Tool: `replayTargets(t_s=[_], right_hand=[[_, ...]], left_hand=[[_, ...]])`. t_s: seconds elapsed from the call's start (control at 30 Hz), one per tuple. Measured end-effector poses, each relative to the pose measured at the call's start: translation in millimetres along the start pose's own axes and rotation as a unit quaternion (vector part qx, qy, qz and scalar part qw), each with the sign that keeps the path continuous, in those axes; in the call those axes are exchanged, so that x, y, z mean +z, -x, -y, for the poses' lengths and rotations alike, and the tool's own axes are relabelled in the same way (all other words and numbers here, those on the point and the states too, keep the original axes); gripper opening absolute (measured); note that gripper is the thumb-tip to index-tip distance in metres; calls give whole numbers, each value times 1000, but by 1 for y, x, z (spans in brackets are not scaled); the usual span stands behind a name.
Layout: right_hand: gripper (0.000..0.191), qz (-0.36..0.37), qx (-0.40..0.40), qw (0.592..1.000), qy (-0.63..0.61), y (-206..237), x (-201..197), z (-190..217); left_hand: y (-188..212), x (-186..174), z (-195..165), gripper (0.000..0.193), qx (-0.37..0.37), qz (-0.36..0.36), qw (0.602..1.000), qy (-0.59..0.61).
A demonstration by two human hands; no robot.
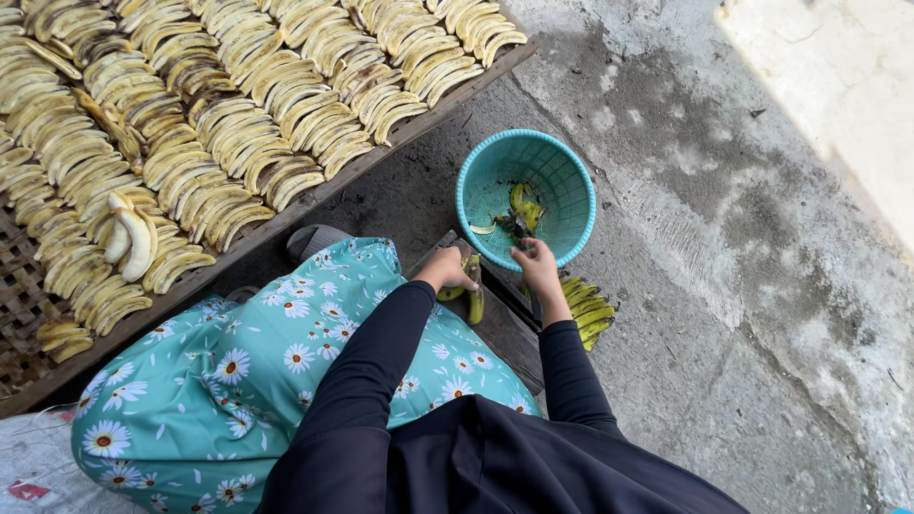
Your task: The person sits on the ground peeling green bananas with a knife, dropping the peels into a plastic basket or sack and placing the peeled bananas in rows on woven bamboo drying racks. They occasionally reach into a sack of unpeeled bananas to get the next fruit.
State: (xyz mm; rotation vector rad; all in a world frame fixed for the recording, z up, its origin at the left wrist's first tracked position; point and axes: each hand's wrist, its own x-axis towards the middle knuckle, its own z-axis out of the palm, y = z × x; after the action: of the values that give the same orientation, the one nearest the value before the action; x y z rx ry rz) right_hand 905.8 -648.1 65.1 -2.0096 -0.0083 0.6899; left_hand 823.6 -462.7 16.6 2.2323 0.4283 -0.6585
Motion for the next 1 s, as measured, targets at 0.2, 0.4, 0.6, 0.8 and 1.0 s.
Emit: replayTargets(t_s=[0.2, 0.4, 0.6, 0.8, 1.0], right_hand=[[54, 150, 3, 987, 61, 28, 22, -28], [38, 108, -53, 980, 159, 38, 34, -43], [42, 108, -176, 967, 147, 49, 42, -41], [36, 46, 22, 997, 51, 45, 47, -41], [48, 3, -116, 993, -1, 37, 40, -36]], left_hand=[[-6, -2, 8, 88, -3, 56, 998, -31], [-14, -10, 11, 74, -76, 44, 996, 31], [-16, -36, 21, 61, -133, -2, 946, 297], [-15, -60, 17, 22, -92, -33, 719, 688], [-19, -70, 9, 13, 20, -5, 628, 778]])
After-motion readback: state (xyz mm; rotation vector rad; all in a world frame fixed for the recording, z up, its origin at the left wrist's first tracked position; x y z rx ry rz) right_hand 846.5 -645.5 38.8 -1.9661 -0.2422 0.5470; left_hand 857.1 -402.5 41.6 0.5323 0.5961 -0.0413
